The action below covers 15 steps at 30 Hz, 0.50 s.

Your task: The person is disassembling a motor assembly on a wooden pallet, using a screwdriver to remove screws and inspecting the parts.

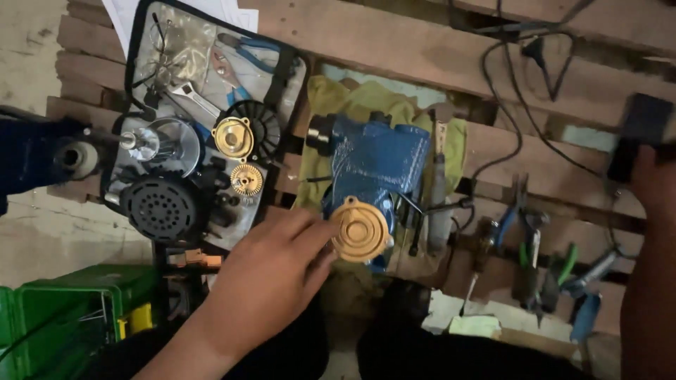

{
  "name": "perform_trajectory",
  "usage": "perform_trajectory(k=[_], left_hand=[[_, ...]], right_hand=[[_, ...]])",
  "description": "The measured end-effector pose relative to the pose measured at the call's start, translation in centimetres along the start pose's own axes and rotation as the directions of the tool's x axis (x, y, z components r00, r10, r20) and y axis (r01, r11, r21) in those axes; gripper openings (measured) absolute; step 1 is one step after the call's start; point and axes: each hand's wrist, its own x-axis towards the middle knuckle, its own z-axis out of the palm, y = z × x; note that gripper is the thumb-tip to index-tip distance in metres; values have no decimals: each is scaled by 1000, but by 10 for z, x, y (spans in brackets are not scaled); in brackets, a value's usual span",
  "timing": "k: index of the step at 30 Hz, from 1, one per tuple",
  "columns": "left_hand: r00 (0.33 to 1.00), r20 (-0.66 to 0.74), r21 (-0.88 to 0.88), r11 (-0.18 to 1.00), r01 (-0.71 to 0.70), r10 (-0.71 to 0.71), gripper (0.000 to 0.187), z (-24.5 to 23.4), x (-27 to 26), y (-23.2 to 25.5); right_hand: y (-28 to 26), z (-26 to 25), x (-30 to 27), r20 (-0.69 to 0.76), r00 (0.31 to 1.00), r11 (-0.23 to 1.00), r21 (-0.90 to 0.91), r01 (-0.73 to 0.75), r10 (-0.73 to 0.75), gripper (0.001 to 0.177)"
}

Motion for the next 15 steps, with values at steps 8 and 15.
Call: perform_trajectory(k=[8,15], left_hand=[[987,-30,402,905,-135,160,28,28,-3,4],[999,51,321,947,-15,-2,21,21,1,15]], right_hand=[[-373,-337,-44,187,926,912,316,260,-329,18],[-519,-375,-116,598,596,838,286,465,-535,29]])
